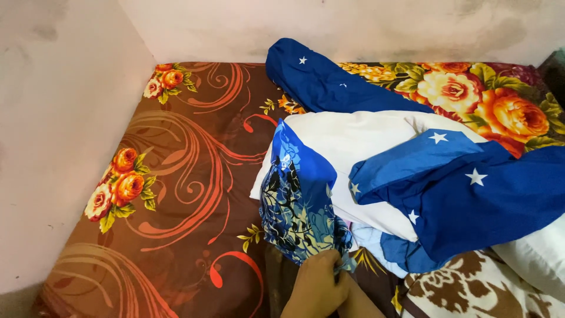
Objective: Putting a blue floral pillowcase onto a pillow on a bed.
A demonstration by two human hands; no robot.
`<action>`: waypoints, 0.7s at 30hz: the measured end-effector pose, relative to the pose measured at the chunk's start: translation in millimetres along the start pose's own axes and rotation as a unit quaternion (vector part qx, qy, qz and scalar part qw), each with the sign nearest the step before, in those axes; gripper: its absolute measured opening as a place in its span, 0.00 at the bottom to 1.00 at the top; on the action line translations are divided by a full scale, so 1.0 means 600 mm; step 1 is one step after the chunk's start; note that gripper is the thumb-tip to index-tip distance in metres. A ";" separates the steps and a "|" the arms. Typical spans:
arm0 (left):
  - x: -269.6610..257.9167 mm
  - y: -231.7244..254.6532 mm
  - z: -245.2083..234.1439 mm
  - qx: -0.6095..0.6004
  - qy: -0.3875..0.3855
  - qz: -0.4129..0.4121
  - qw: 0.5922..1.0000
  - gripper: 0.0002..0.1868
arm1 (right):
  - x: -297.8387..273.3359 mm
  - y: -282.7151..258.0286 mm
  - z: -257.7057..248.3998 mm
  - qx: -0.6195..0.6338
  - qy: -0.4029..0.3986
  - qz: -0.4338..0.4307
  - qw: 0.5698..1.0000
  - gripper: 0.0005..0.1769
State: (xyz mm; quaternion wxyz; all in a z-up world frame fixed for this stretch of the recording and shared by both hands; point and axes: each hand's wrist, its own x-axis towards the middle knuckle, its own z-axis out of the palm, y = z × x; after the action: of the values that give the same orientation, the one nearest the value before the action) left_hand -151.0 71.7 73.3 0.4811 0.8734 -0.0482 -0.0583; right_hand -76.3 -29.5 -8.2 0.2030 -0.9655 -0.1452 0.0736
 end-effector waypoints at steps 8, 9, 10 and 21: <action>0.026 -0.024 0.047 -0.052 0.039 0.075 0.995 0.10 | 0.050 0.124 0.034 0.017 0.060 -0.012 0.998 0.27; 0.033 -0.026 0.048 -0.055 0.037 0.074 0.995 0.10 | 0.048 0.140 0.040 0.019 0.065 -0.012 0.998 0.27; 0.041 -0.029 0.049 -0.071 0.033 0.049 0.996 0.10 | 0.047 0.157 0.044 0.020 0.071 -0.012 0.997 0.27; 0.086 -0.143 0.078 0.140 0.106 0.026 0.984 0.16 | 0.082 0.242 -0.012 0.039 0.150 -0.040 0.987 0.26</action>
State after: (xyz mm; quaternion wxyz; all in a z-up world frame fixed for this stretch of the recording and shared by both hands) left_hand -104.7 71.1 -26.9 0.3575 0.9320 -0.0272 0.0543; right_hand 8.3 -143.8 -66.0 0.2624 -0.9504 -0.1489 -0.0750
